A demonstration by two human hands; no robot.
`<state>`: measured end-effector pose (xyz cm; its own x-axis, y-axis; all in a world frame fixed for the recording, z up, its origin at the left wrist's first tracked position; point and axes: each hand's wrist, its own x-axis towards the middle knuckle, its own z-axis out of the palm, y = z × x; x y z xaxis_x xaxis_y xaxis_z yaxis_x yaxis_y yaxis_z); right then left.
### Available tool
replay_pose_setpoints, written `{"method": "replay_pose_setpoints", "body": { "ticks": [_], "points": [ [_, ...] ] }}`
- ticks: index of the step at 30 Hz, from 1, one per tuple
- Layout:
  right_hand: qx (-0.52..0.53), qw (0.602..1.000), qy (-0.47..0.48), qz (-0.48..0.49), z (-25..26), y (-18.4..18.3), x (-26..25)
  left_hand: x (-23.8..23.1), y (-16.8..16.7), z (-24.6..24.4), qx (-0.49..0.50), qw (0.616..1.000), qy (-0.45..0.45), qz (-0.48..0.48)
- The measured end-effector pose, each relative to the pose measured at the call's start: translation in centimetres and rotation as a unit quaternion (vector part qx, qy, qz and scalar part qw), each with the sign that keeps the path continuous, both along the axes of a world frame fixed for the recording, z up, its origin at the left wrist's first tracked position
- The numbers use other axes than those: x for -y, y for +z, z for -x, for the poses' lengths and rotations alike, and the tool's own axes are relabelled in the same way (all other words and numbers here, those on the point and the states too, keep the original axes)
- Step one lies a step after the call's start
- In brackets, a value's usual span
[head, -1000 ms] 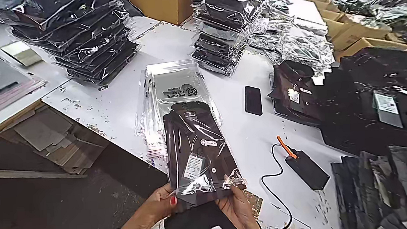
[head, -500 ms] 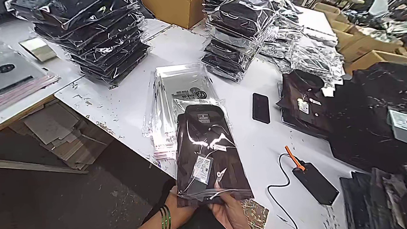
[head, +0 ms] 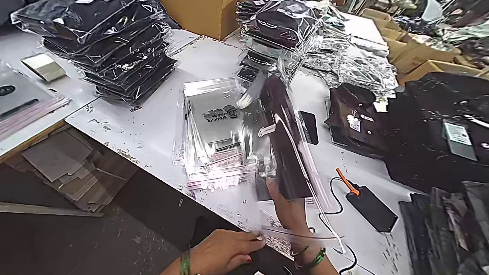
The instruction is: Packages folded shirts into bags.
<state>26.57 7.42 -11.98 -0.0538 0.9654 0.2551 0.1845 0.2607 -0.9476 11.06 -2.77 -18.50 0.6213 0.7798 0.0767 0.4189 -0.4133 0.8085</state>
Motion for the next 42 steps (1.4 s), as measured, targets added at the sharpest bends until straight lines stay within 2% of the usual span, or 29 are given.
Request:
{"method": "replay_pose_setpoints", "body": {
  "ticks": [2, 4, 6, 8, 9, 10, 12, 13, 15, 21, 23, 25, 26, 27, 28, 30, 32, 34, 38, 40, 42],
  "points": [
    [0.201, 0.97, 0.013, -0.139, -0.3, -0.1, -1.0, 0.5, 0.7, 0.9, 0.037, 0.997, -0.021, 0.069],
    [0.351, 0.912, -0.007, -0.213, 0.4, -1.8, -1.8, 1.3, 0.0, 1.3, 0.08, 0.996, 0.015, 0.021],
    [0.441, 0.878, 0.021, -0.185, 1.1, -4.5, -1.6, 1.5, -0.6, 0.9, 0.081, 0.994, 0.051, -0.061],
    [0.488, 0.857, 0.089, -0.139, 1.1, -7.5, -0.9, 1.3, -0.3, 0.1, 0.013, 0.992, 0.086, -0.088],
    [0.491, 0.849, 0.102, -0.167, 0.8, -9.0, -0.6, 1.0, 0.3, -0.2, -0.054, 0.992, 0.099, -0.057],
    [0.482, 0.847, 0.107, -0.199, 0.3, -10.0, -0.2, 0.5, 1.0, -0.4, -0.132, 0.986, 0.099, 0.013],
    [0.465, 0.843, 0.098, -0.252, -1.0, -11.3, -0.1, -0.8, 2.0, -0.9, -0.268, 0.947, 0.083, 0.16],
    [0.459, 0.845, 0.1, -0.254, -1.3, -11.5, -0.1, -1.3, 2.1, -1.1, -0.305, 0.929, 0.077, 0.198],
    [0.447, 0.853, 0.099, -0.251, -1.2, -11.8, -0.8, -1.6, 2.3, -1.1, -0.337, 0.914, 0.064, 0.215],
    [0.405, 0.876, 0.11, -0.238, -0.2, -12.4, -2.7, -2.8, 3.9, -0.1, -0.335, 0.914, 0.032, 0.225],
    [0.388, 0.885, 0.117, -0.23, -0.5, -12.3, -2.8, -4.9, 5.5, 0.9, -0.265, 0.948, 0.01, 0.176],
    [0.387, 0.885, 0.127, -0.227, -0.8, -12.4, -2.6, -8.2, 7.2, 0.7, -0.149, 0.987, 0.05, 0.018],
    [0.382, 0.888, 0.128, -0.221, -0.8, -12.5, -2.4, -10.5, 7.4, 0.0, -0.102, 0.987, 0.098, -0.071],
    [0.375, 0.888, 0.115, -0.238, -0.7, -12.6, -2.4, -13.2, 6.9, -0.7, -0.095, 0.977, 0.131, -0.139],
    [0.385, 0.88, 0.11, -0.255, -0.7, -12.7, -2.4, -15.8, 6.1, -1.1, -0.129, 0.971, 0.135, -0.15],
    [0.426, 0.864, 0.108, -0.246, -0.6, -12.4, -2.5, -19.0, 3.0, -1.2, -0.207, 0.967, 0.105, -0.102],
    [0.451, 0.858, 0.098, -0.227, -1.2, -12.0, -2.4, -17.9, -0.3, -0.8, -0.228, 0.967, 0.084, -0.081],
    [0.447, 0.865, 0.083, -0.213, -2.0, -11.9, -2.1, -15.1, -2.7, 0.1, -0.206, 0.965, 0.103, -0.124],
    [0.448, 0.871, 0.082, -0.184, -5.1, -12.5, -0.9, -12.7, -5.1, 0.4, -0.206, 0.949, 0.143, -0.193],
    [0.402, 0.894, 0.066, -0.185, -6.9, -12.7, 0.2, -12.8, -5.5, 0.2, -0.216, 0.939, 0.154, -0.217],
    [0.302, 0.93, -0.028, -0.207, -8.3, -12.8, 1.1, -12.7, -5.8, 0.2, -0.222, 0.929, 0.166, -0.244]
  ]
}}
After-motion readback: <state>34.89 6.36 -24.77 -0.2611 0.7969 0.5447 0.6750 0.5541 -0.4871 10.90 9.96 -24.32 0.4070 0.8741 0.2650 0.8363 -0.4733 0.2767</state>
